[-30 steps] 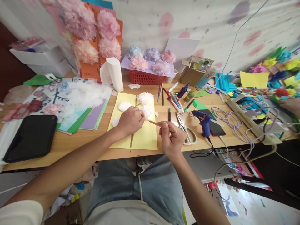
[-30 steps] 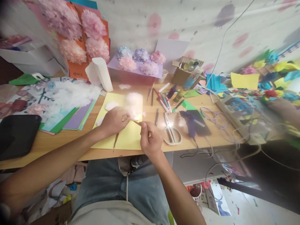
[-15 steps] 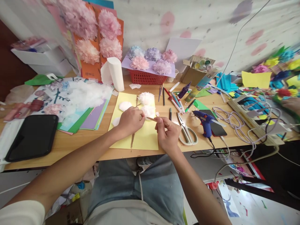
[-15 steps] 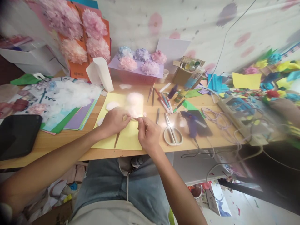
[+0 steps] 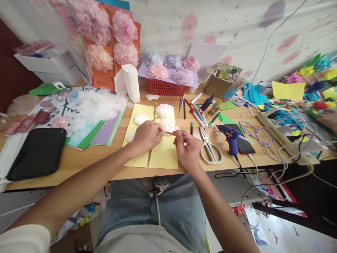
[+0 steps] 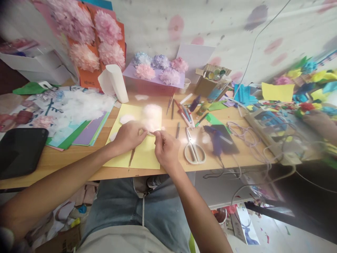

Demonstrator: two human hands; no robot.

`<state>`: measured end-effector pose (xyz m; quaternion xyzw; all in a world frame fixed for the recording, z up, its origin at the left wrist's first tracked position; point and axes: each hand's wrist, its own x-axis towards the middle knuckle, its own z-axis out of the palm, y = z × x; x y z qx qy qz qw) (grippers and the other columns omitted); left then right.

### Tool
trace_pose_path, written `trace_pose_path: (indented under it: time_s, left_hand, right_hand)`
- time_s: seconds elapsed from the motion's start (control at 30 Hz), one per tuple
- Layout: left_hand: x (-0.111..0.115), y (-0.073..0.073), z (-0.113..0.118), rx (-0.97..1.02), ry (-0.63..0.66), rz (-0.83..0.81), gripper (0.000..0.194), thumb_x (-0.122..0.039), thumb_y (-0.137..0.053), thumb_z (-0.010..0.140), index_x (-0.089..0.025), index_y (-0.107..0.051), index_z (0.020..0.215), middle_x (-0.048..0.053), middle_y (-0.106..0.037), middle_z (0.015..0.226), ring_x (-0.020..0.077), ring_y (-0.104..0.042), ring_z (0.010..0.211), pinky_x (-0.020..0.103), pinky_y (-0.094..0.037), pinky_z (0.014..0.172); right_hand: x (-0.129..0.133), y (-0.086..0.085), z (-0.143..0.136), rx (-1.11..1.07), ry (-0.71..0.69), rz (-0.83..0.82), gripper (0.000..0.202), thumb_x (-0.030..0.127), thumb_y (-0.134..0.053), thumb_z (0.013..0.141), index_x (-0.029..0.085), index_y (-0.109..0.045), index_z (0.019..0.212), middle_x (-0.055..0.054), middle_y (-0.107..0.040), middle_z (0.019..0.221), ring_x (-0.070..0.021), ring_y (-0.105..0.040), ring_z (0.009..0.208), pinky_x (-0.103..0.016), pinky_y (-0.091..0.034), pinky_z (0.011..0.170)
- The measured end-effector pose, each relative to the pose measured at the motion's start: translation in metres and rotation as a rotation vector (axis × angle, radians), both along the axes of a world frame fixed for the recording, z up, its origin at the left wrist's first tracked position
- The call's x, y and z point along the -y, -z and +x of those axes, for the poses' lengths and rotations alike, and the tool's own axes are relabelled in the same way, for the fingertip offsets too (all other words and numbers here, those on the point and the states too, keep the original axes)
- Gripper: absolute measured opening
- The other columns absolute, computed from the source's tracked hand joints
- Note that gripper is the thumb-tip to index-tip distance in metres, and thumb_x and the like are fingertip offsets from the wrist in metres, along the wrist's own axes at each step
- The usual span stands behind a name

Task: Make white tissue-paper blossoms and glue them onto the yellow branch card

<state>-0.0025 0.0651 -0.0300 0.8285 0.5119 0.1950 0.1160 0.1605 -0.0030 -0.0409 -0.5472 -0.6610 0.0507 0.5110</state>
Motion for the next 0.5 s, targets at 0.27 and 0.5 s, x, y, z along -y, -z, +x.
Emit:
trace_pose_path:
  time_s: [0.27,0.5]
  left_hand:
    - [-0.006,-0.014,-0.019,-0.196,0.01,0.128,0.017,-0.027,-0.058,0.089,-0.016,-0.068,0.098,0.013,-0.07,0.101,0.0303,-0.06,0.103,0.04,-0.047,0.087]
    - [-0.012,-0.022,-0.034,-0.326,0.156,-0.021,0.034,-0.05,-0.073,0.08,-0.019,-0.063,0.089,0.011,-0.069,0.096,0.0321,-0.059,0.104,0.038,-0.046,0.081]
  right_hand:
    - [-0.016,-0.017,-0.003,0.136,0.01,-0.085,0.039,0.034,-0.041,0.103,0.02,-0.061,0.073,0.002,-0.058,0.054,-0.0112,-0.053,0.048,-0.024,-0.035,0.054]
    - [-0.033,-0.036,-0.006,0.308,-0.031,-0.161,0.039,0.029,-0.044,0.1,0.019,-0.057,0.065,0.0,-0.054,0.053,-0.013,-0.049,0.049,-0.028,-0.029,0.056]
